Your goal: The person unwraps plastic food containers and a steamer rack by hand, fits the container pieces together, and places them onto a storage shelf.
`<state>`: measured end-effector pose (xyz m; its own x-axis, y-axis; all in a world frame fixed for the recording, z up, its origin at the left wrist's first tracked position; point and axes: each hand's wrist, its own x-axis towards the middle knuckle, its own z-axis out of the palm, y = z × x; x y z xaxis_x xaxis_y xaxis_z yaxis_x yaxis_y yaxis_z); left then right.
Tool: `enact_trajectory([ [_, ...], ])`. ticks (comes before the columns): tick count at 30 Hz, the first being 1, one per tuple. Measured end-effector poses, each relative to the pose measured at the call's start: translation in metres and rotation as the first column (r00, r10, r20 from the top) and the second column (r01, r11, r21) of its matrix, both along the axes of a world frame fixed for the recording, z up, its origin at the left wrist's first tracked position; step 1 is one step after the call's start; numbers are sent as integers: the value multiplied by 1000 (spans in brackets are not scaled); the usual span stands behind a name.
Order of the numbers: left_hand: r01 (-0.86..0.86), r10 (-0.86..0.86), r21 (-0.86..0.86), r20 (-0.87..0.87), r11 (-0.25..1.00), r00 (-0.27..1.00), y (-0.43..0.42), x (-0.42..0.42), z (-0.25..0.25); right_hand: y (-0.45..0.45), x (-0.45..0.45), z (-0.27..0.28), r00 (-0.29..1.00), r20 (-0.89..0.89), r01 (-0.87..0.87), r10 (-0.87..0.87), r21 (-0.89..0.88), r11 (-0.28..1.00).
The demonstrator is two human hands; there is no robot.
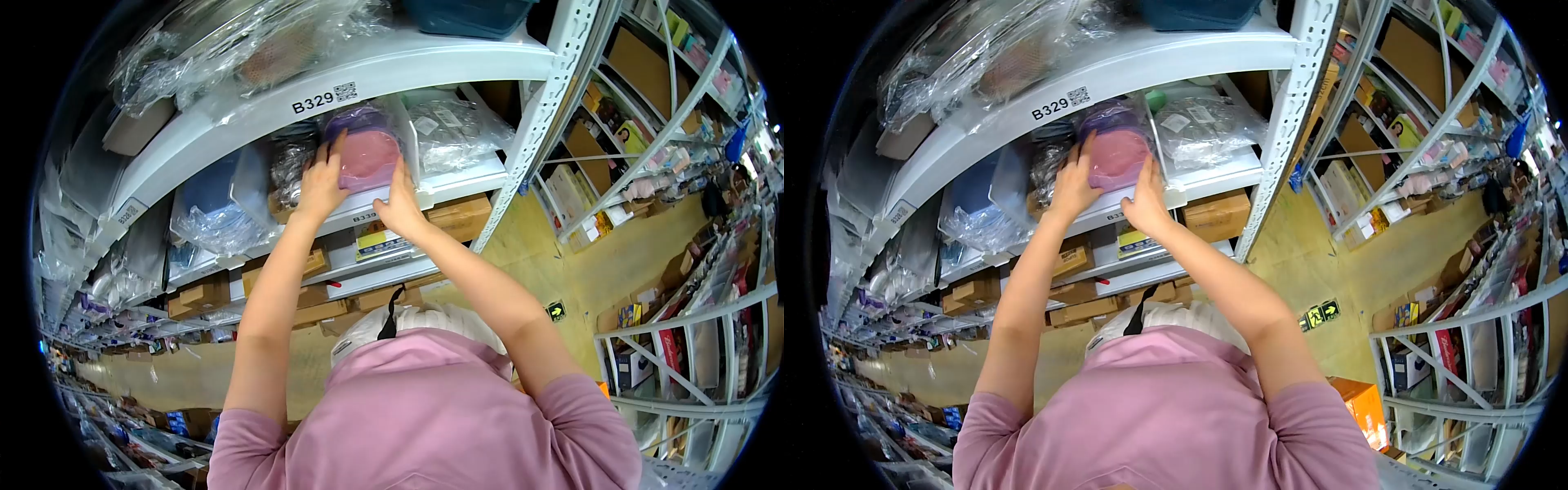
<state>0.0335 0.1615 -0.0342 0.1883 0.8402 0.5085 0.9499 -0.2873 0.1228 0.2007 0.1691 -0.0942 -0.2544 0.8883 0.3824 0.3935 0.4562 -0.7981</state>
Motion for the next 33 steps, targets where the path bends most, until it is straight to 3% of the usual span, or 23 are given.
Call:
enact_trajectory([
  [7,69,-68,-23,46,997,997,-1,1,1,-13,1,5,1000,-17,26,-26,-4,1000],
  [10,10,2,-129,87,992,996,3,6,2,-11,-1,5,1000,-9,12,-12,-58,998],
  [13,-93,92,-51,-22,994,996,1,13,-2,-14,9,8,997,-47,-71,65,-117,991],
  [17,-158,158,-29,23,987,987,-5,23,-5,-17,27,8,984,-76,-167,163,-52,985],
  [19,-140,136,22,149,990,979,-6,23,-8,-21,37,14,970,-76,-237,229,-110,965],
  [20,-150,145,20,154,989,977,-6,22,-8,-21,40,12,969,-71,-245,238,-113,963],
  [22,-83,91,-39,327,996,941,-7,19,-10,-21,45,5,967,-61,-249,246,-64,966],
  [26,-123,161,-141,302,982,940,-5,11,-19,-16,49,-1,949,-105,-304,297,-48,952],
  [31,-171,181,-65,199,983,963,-3,11,-24,-15,40,-6,963,-74,-261,261,2,965],
  [33,-163,167,-36,216,986,962,-3,14,-22,-17,38,0,965,-87,-252,246,-74,965],
])
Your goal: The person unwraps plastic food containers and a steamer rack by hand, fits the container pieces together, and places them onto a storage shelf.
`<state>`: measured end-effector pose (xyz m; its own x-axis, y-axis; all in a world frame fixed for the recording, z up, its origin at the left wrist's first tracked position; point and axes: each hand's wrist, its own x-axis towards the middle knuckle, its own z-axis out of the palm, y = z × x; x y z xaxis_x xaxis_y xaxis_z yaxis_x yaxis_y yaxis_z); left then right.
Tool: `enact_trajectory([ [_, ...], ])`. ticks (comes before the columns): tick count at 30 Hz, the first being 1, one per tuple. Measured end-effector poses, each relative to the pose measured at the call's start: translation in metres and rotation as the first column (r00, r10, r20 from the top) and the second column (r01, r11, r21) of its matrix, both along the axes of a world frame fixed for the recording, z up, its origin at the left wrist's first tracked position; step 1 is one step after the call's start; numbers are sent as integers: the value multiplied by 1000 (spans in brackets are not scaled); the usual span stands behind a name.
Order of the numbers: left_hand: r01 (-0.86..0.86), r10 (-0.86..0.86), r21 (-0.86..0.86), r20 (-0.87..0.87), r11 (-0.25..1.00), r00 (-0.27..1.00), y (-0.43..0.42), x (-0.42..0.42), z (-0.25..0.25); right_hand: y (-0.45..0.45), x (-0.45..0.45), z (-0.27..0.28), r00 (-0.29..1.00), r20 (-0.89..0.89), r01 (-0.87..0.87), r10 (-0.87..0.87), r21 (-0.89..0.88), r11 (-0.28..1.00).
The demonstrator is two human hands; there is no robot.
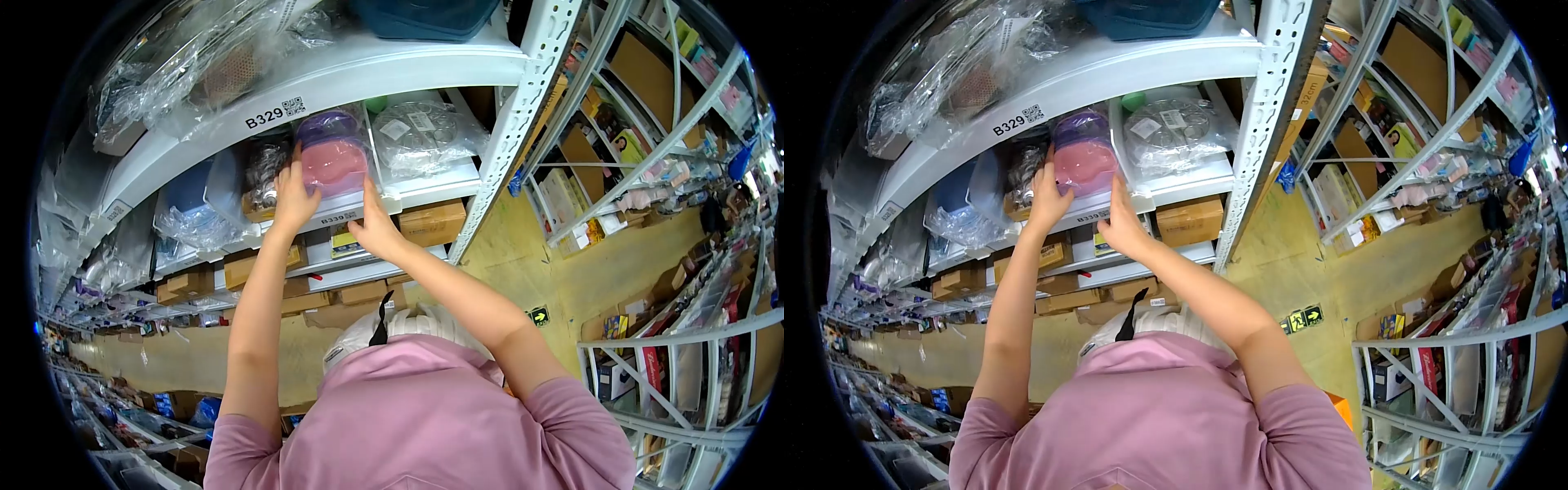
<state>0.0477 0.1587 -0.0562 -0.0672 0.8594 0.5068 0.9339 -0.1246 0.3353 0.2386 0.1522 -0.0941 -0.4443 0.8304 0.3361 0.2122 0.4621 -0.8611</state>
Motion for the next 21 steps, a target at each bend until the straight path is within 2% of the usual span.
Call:
enact_trajectory([
  [2,-2,1,30,10,1000,1000,0,1,2,0,4,6,999,-10,-35,34,-18,999],
  [4,2,-2,-35,6,999,1000,3,-4,0,-2,6,12,997,-22,-74,73,-33,997],
  [6,-24,23,-55,-20,998,1000,1,-4,2,-10,9,19,998,61,-40,35,74,996],
  [7,-5,4,71,20,997,1000,-4,3,7,-16,11,27,997,45,-64,58,154,986],
  [8,9,-21,195,56,981,998,-9,10,12,-19,11,36,996,47,-76,70,160,984],
  [11,-53,25,226,125,973,992,-15,18,16,-20,5,54,998,10,-68,68,325,943],
  [12,-84,43,235,173,968,984,-17,21,15,-14,0,55,997,12,-78,79,325,943],
  [15,-116,60,268,206,957,977,-11,29,3,7,-19,56,984,14,141,-176,536,832],
  [16,-129,69,264,227,956,971,-10,32,1,13,-24,53,987,13,129,-162,537,833],
  [18,-164,94,263,258,951,961,-10,39,2,25,-31,52,955,99,215,-281,422,881],
  [21,-181,119,216,271,959,955,-10,42,2,36,-32,49,973,60,193,-222,309,931],
])
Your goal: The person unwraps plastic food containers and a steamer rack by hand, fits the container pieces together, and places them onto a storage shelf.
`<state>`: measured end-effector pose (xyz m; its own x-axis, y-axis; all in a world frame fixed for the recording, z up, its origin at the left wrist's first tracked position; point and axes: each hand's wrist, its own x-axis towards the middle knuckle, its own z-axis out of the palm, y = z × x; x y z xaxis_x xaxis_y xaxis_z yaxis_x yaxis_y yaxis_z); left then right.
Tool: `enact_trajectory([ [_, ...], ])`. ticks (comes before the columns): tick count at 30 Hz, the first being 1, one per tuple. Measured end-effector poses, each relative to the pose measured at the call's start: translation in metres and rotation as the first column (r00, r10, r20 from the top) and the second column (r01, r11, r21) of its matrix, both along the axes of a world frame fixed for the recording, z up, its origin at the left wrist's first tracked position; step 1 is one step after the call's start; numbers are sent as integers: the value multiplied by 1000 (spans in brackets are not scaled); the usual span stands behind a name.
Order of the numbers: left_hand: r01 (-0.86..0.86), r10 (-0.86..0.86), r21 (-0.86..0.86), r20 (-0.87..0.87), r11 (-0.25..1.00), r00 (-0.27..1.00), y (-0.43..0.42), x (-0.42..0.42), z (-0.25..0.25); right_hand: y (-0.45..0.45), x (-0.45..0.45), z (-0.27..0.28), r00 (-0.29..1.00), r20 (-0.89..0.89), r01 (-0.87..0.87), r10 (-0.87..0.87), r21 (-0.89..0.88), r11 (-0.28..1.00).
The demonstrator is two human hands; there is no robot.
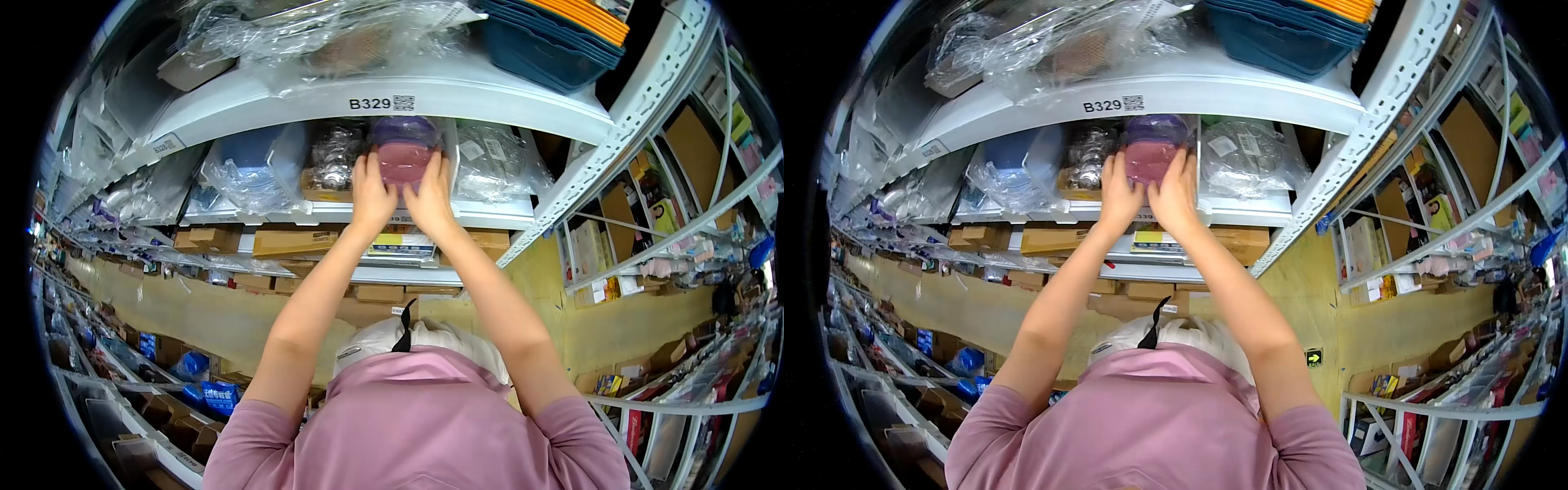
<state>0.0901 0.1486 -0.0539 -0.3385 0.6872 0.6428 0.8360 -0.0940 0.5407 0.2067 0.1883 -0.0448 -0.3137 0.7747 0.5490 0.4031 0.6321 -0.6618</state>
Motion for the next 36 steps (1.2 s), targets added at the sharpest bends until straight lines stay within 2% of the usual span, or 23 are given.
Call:
enact_trajectory([
  [1,-5,5,-29,-22,1000,1000,1,1,-2,3,0,-2,999,-40,-30,28,-51,998],
  [3,-25,23,-57,-41,998,999,-1,6,-2,6,-3,-6,1000,-2,-19,19,-17,1000],
  [7,-26,20,-78,-78,997,997,-4,9,5,4,-7,0,999,52,8,-4,-84,996],
  [9,21,-23,-135,-9,991,1000,-5,9,8,3,-12,2,986,146,91,-80,-75,993],
  [11,-2,-2,-137,-32,991,999,-2,7,4,2,-15,2,989,130,84,-73,-79,993],
  [15,71,-64,-111,60,991,996,-7,1,7,0,-19,0,990,110,103,-93,-87,991],
  [17,181,-177,-47,88,982,980,-11,-4,6,-6,-21,-4,985,79,140,-151,125,982],
  [18,149,-149,-3,-35,989,988,-13,-7,5,-14,-21,1,975,125,162,-183,160,974],
  [21,179,-175,10,-141,984,974,-14,-13,6,-15,-25,0,975,106,180,-194,122,976],
  [23,191,-188,21,-110,981,976,-14,-14,4,-12,-25,-3,977,81,190,-199,109,976],
  [25,250,-252,-62,-30,966,967,-11,-19,2,-8,-22,-3,985,67,149,-156,95,984],
  [31,325,-326,-106,9,940,945,-11,-30,5,-5,-17,-1,988,71,130,-135,70,989],
  [34,316,-315,-69,24,946,949,-22,-36,9,-8,-14,-1,987,66,139,-145,93,986],
  [36,393,-397,54,91,918,913,-43,-48,18,-19,-7,11,985,48,161,-168,122,979],
])
